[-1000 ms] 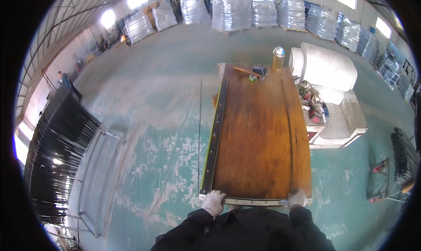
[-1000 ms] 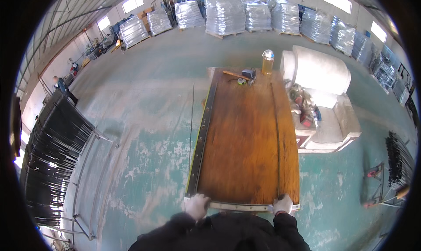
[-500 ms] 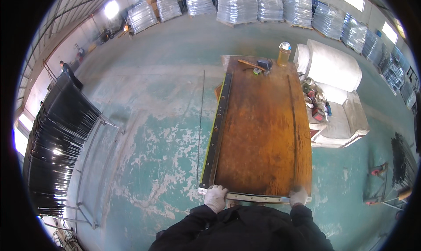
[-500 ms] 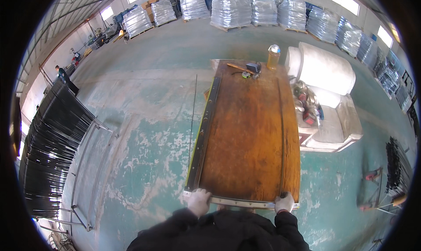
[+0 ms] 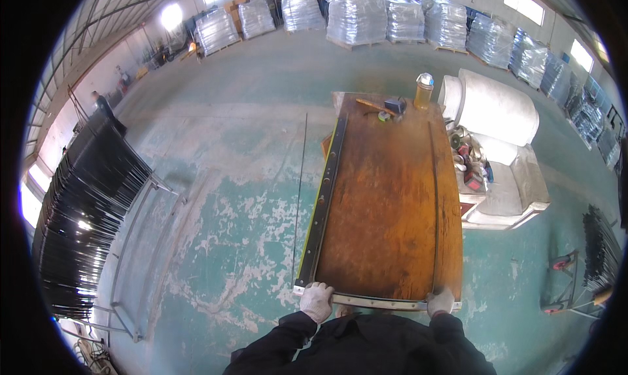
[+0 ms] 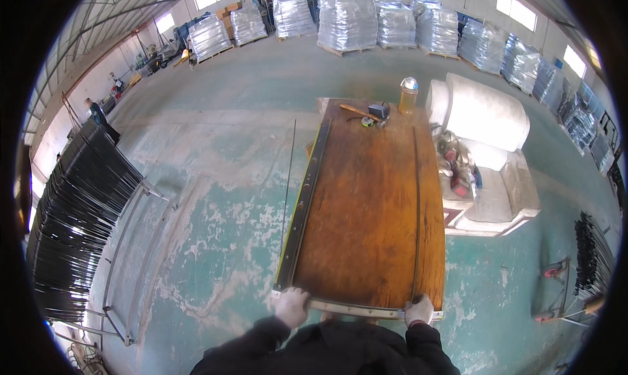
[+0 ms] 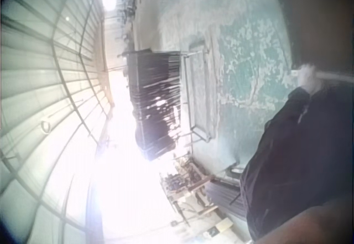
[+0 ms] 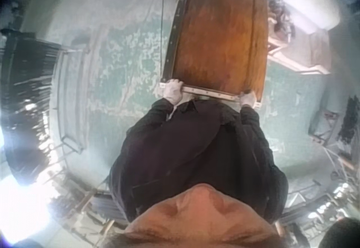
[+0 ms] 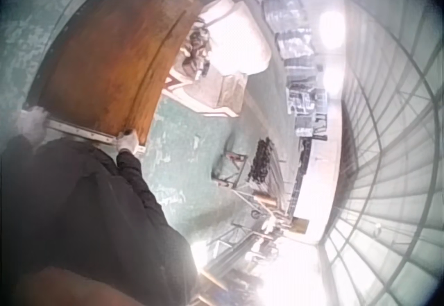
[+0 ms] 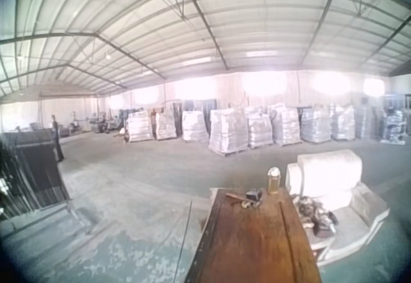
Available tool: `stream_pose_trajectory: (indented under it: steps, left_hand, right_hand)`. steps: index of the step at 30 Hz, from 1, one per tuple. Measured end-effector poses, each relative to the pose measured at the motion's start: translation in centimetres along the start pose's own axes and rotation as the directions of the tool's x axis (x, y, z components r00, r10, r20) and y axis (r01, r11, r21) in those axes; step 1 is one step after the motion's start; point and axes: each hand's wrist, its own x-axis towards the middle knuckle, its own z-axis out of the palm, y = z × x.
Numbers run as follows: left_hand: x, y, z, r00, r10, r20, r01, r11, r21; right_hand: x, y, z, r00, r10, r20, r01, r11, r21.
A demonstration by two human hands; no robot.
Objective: The person measures and marks a long metal rod on a wooden workbench using a tape measure and marker. They then carry the rod to a manual bending machine, insert it into the clamps, and bend it into a U-shape. The bent rod is removed and placed on a nearby rack.
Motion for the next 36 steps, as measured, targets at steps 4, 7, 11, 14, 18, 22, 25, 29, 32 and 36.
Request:
stream_pose_trajectory:
  steps: [4,7,11,14,18,22,25,29,32,36]
  left_hand:
    - [0.2,0.4,-0.3,1.0,-0.007,0.019,0.007,1.0,0.015]
    - [0.1,0.5,-0.1,1.0,-0.009,0.017,0.008,1.0,0.015]
    - [-0.2,0.6,0.4,1.0,-0.022,0.002,0.022,1.0,0.011]
    - [-0.2,0.5,0.4,1.0,-0.023,0.016,0.023,1.0,0.01]
    - [-0.3,0.6,0.3,1.0,-0.023,0.012,0.023,0.999,0.027]
    - [0.1,0.6,0.2,1.0,-0.011,0.004,0.011,1.0,0.025]
    - [0.3,0.7,0.7,0.999,-0.043,0.022,0.042,0.998,0.037]
    - [2.1,2.5,0.1,0.969,-0.192,0.157,0.206,0.976,-0.077]
    - [3.8,4.7,-0.5,0.949,-0.28,0.145,0.315,0.864,-0.393]
    - [9.1,9.4,-6.7,0.886,-0.125,0.446,0.435,0.555,-0.709]
  right_hand:
    - [0.4,0.5,0.1,1.0,-0.002,0.016,0.002,1.0,0.017]
    - [0.4,1.2,0.4,1.0,-0.015,0.004,0.015,0.999,0.044]
    - [-0.2,0.5,0.1,0.999,-0.024,-0.022,0.024,1.0,0.02]
    - [-0.2,0.4,0.0,1.0,-0.013,-0.002,0.013,1.0,-0.003]
    - [-0.4,0.1,-0.1,1.0,-0.021,-0.003,0.021,0.999,-0.041]
    - [1.1,1.4,1.3,0.999,0.031,0.005,-0.031,0.993,-0.115]
    - [2.4,0.0,1.2,0.992,0.118,0.044,-0.107,0.974,-0.201]
    - [4.4,0.7,-0.7,0.958,0.044,0.285,-0.082,0.989,0.125]
    - [0.3,-3.0,-8.1,0.898,-0.147,0.415,-0.15,0.784,0.602]
    - [-5.4,-12.8,-15.5,0.824,-0.382,0.418,0.025,0.762,0.647]
